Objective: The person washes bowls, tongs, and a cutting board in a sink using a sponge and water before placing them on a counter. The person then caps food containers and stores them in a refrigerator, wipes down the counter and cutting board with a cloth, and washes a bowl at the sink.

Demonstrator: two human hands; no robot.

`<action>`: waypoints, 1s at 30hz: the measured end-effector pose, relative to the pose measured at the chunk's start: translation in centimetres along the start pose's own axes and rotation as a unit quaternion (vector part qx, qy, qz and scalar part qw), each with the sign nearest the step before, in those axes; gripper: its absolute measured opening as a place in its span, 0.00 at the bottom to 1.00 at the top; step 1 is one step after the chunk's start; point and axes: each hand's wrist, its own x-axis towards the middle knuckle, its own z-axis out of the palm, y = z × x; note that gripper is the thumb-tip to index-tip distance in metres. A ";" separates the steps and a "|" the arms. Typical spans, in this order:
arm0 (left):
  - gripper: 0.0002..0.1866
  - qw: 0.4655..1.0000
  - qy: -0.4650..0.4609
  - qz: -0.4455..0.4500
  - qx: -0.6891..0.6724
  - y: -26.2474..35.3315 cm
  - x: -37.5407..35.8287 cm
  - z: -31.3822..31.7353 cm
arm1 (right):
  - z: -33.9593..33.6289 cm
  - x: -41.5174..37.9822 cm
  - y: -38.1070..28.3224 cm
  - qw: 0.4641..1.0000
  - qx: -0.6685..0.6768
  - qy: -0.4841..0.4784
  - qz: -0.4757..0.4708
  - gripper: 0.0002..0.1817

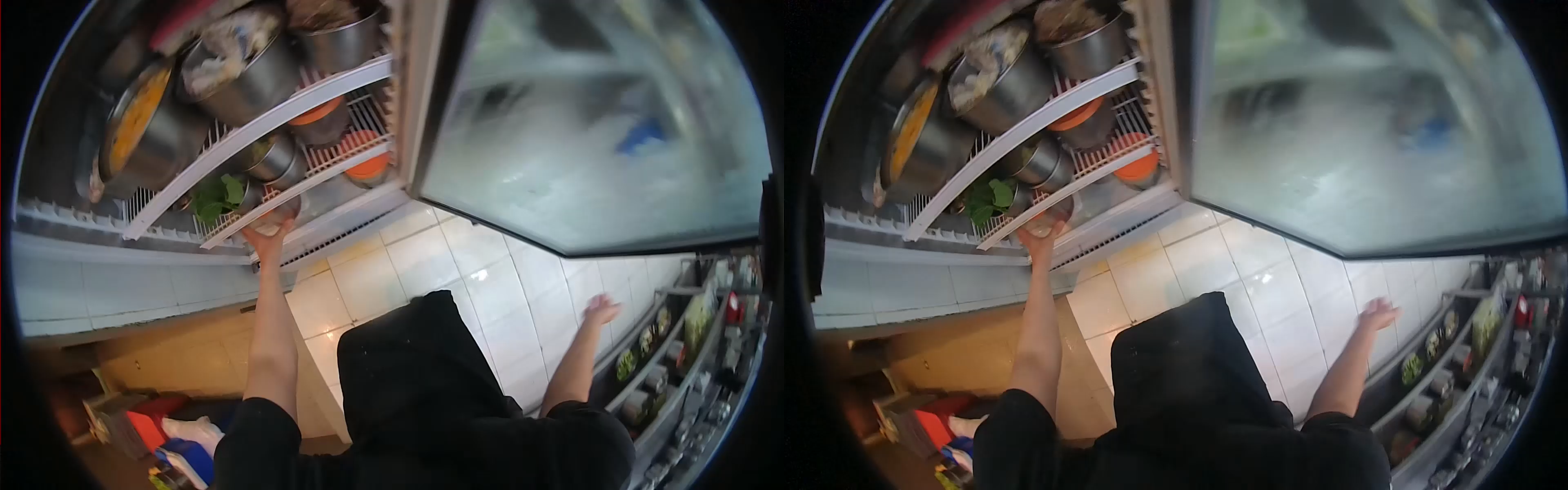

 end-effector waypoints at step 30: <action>0.25 0.526 -0.792 0.223 0.215 11.2 -46.2 -16.3 | -39.5 -30.1 -10.8 0.642 -0.660 -0.369 -0.126 0.23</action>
